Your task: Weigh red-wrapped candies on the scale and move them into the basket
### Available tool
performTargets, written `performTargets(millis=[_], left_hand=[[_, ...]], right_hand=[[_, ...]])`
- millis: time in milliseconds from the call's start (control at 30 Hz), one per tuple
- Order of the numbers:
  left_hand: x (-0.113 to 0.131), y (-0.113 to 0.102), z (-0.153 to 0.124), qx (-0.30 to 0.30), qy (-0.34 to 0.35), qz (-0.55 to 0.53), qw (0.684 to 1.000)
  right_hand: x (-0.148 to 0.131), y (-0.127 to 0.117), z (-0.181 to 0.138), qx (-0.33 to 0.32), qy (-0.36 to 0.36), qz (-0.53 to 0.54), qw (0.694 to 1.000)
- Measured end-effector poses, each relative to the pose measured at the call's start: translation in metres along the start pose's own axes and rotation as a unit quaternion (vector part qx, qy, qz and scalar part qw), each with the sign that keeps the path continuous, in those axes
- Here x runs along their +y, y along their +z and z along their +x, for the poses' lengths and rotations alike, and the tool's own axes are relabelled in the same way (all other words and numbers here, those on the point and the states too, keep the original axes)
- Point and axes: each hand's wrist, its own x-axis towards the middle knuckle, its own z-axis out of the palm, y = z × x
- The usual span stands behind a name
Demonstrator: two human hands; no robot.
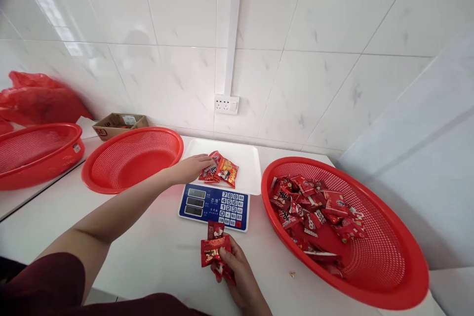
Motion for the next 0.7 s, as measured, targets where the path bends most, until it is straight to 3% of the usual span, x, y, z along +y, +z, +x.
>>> performTargets(millis=[133,233,367,533,600,700], left_hand=[[-0.003,0.007,0.012,-0.001,-0.029,0.008,1.000],[-0.003,-0.001,0.008,0.022,-0.077,0.012,0.997],[-0.013,-0.030,-0.019,0.098,-0.171,0.023,0.980],[-0.041,-0.060,-0.064,0.197,-0.313,0.069,0.926],[-0.044,-0.060,-0.068,0.193,-0.310,0.080,0.927],[-0.034,-0.045,-0.049,0.136,-0.208,0.054,0.967]], right_hand=[[-0.001,-0.002,0.000,0.021,-0.008,-0.002,1.000],[0.000,-0.001,0.000,0.013,-0.002,-0.008,1.000],[0.001,-0.002,0.000,0.025,0.006,-0.009,1.000],[0.001,-0.002,0.000,0.041,0.023,-0.008,0.999],[0.001,-0.001,0.000,0.033,0.028,-0.013,0.999],[0.001,0.001,0.001,0.015,0.027,-0.022,0.999]])
